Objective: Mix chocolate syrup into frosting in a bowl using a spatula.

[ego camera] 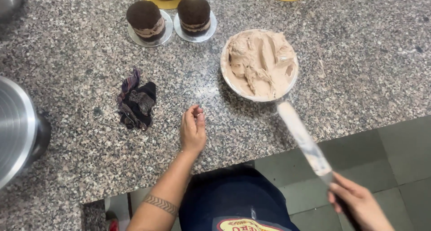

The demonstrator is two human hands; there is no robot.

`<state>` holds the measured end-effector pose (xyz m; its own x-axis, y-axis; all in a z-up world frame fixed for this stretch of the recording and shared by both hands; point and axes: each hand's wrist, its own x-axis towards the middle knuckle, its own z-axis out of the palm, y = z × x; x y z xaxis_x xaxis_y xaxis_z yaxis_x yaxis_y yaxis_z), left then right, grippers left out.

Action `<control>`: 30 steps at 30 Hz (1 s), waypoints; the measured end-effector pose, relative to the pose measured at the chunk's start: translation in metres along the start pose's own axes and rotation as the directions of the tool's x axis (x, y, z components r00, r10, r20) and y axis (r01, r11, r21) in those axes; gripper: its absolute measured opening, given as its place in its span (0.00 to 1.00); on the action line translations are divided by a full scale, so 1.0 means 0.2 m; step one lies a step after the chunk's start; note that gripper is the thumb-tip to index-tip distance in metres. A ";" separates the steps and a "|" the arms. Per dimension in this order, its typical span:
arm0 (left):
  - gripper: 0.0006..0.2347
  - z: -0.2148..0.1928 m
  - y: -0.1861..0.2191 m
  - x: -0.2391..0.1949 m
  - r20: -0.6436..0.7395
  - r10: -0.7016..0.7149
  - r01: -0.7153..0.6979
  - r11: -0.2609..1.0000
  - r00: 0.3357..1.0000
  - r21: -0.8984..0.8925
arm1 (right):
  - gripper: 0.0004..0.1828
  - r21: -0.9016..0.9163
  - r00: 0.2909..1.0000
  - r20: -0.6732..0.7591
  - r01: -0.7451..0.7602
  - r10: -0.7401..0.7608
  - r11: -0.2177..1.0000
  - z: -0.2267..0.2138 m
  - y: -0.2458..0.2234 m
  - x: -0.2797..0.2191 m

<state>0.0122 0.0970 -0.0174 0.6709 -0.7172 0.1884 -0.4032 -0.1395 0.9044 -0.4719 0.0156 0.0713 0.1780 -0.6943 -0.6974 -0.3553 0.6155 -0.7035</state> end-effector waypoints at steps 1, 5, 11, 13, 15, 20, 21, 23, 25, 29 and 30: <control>0.20 0.00 0.00 0.00 0.002 -0.001 0.001 1.000 1.000 0.023 | 0.30 -0.025 0.999 -0.045 0.018 -0.019 1.000 -0.04 -0.03 0.00; 0.20 0.00 0.01 0.01 -0.017 0.030 -0.029 0.998 0.999 0.052 | 0.28 -0.357 0.956 -0.224 0.099 -0.188 0.929 0.17 -0.29 0.03; 0.23 0.17 -0.08 0.02 0.011 -0.091 0.090 0.945 0.996 -0.314 | 0.27 -0.634 0.946 0.103 0.300 -0.306 0.713 0.35 -0.31 0.03; 0.26 0.32 0.02 0.05 0.087 -0.216 0.228 0.802 0.972 -0.553 | 0.26 -0.641 0.891 0.108 0.401 -0.441 0.654 0.35 -0.36 0.07; 0.29 0.44 0.16 0.05 0.186 -0.324 0.350 0.576 0.927 -0.739 | 0.26 -0.651 0.820 0.123 0.492 -0.559 0.578 0.31 -0.35 0.08; 0.31 0.53 0.53 0.19 0.466 -0.460 0.500 -0.055 0.755 -0.864 | 0.29 -0.807 0.781 0.233 0.488 -0.579 0.334 -0.02 -0.28 0.08; 0.31 0.54 0.50 0.19 0.466 -0.462 0.498 -0.059 0.754 -0.865 | 0.29 -0.808 0.782 0.234 0.487 -0.577 0.331 -0.11 -0.27 0.08; 0.35 0.55 0.43 0.23 0.466 -0.475 0.472 -0.117 0.746 -0.874 | 0.30 -0.582 0.880 0.239 0.469 -0.411 0.665 -0.30 -0.27 0.10; 0.35 0.51 0.33 0.26 0.442 -0.496 0.462 -0.091 0.748 -0.882 | 0.29 -0.490 0.915 0.144 0.398 -0.378 0.776 -0.24 -0.38 0.10; 0.37 0.44 0.16 0.26 0.371 -0.487 0.396 -0.055 0.791 -0.917 | 0.28 -0.190 0.944 -0.056 0.309 -0.324 0.932 0.02 -0.60 0.22; 0.37 0.41 0.18 0.26 0.363 -0.491 0.389 -0.053 0.792 -0.920 | 0.28 -0.192 0.945 -0.047 0.310 -0.324 0.931 0.12 -0.65 0.22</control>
<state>-0.0181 -0.0003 -0.0066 0.5029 -0.7476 -0.4338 0.8548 0.3560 0.3775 -0.3956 -0.0860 0.1287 0.2397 -0.8731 -0.4244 -0.4519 0.2866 -0.8448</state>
